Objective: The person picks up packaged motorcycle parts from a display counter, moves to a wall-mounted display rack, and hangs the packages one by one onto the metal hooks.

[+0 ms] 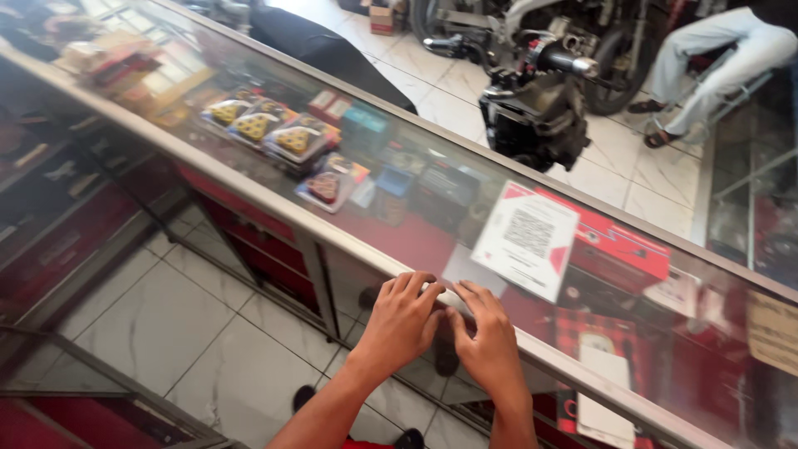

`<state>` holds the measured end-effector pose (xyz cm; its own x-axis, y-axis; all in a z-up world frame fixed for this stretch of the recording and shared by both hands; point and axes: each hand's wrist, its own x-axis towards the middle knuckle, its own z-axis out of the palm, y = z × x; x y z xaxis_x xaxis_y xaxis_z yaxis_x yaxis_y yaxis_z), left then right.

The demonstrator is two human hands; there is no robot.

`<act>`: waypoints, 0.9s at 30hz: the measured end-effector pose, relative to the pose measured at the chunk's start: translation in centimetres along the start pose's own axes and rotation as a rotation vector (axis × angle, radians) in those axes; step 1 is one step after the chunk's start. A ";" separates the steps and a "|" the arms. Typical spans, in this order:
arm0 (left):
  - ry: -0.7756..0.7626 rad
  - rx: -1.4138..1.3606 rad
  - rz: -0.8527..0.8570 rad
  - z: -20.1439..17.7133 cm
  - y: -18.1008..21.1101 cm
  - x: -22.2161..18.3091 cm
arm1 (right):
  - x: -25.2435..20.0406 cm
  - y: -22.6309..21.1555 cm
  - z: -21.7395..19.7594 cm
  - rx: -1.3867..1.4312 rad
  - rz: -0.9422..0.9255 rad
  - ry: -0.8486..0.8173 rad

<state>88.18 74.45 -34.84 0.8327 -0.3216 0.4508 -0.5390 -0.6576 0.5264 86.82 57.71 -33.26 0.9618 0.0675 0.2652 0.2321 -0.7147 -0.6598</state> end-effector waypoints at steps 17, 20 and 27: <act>0.169 0.026 -0.241 -16.9 -19.3 -3.8 | 8.1 -16.5 19.3 -0.001 -0.189 -0.155; 0.181 0.036 -0.260 -18.8 -22.5 -4.4 | 9.8 -19.2 22.5 0.005 -0.171 -0.173; 0.248 0.061 -0.285 -22.4 -28.5 -4.0 | 13.2 -23.5 27.2 0.008 -0.209 -0.230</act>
<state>97.34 109.78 -35.50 0.8879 0.0503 0.4573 -0.2751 -0.7387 0.6154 98.02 94.30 -33.40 0.9007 0.3688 0.2297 0.4282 -0.6636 -0.6135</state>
